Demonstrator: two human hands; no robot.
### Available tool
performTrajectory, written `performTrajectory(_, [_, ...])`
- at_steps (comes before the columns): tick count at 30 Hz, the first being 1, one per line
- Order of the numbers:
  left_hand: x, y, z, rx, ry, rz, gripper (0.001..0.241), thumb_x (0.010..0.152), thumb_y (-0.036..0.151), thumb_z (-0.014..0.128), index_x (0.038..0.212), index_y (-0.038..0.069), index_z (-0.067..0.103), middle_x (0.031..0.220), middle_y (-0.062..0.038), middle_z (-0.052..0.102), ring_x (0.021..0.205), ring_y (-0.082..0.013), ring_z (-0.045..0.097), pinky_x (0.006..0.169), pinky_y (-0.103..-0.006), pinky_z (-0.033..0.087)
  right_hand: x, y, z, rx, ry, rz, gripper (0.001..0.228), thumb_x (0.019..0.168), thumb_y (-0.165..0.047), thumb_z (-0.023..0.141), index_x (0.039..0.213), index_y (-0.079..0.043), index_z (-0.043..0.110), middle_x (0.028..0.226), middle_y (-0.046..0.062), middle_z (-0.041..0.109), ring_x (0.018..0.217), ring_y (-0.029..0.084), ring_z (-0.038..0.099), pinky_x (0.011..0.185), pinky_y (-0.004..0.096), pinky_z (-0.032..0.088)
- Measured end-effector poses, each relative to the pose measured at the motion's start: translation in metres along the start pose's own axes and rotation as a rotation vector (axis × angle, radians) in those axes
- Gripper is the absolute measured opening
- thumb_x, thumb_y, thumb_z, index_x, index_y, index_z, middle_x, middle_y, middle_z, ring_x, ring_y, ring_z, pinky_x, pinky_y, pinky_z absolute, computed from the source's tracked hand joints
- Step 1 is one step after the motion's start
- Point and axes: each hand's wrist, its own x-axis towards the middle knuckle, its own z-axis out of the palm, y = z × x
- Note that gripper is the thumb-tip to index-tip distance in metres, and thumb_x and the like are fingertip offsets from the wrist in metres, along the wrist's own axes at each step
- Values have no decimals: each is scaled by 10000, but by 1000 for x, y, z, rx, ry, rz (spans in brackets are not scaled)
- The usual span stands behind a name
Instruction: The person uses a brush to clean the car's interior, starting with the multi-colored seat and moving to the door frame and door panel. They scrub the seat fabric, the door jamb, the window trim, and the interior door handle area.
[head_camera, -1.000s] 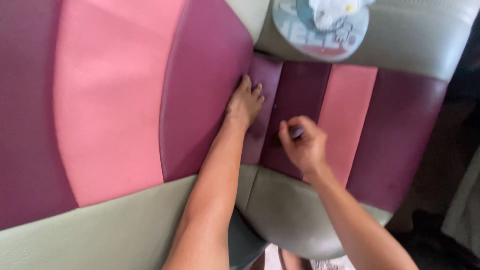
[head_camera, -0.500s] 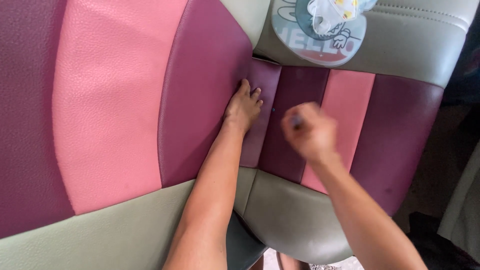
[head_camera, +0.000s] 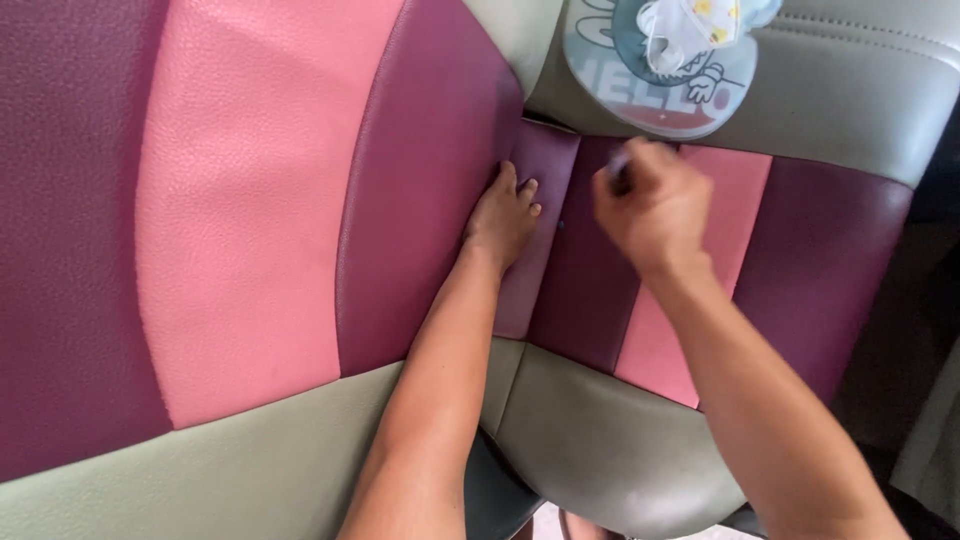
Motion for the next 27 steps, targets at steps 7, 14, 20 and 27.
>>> performTrajectory(7, [1,-1,-2,24,-59,43,497,1097,231,340,1590,277,375,1700,-8,291,1533,-318,307,1220,-665,100,0,-34,15,401,-21,17,170,791,-107,814,855,-149,662,739,64,666,774,336,701,666,433,558])
performTrajectory(14, [-5,1,0,-2,-48,17,489,1095,210,346,1572,295,415,1693,11,313,1515,-326,349,1222,-632,98,8,-19,9,188,-63,-28,176,834,-215,810,832,-189,636,727,10,618,730,274,690,648,382,555])
performTrajectory(20, [5,3,4,35,-38,2,485,1092,205,351,1558,305,436,1694,29,305,1502,-332,354,1215,-642,91,2,-23,45,316,-200,-56,189,819,-211,811,844,-91,667,722,104,683,748,347,713,639,439,566])
performTrajectory(27, [6,3,11,-28,-11,-72,484,1121,223,291,1579,351,383,1706,87,287,1540,-255,310,1236,-589,71,38,19,9,-38,-343,-21,311,801,-389,752,804,-92,657,656,151,650,760,433,699,692,559,541])
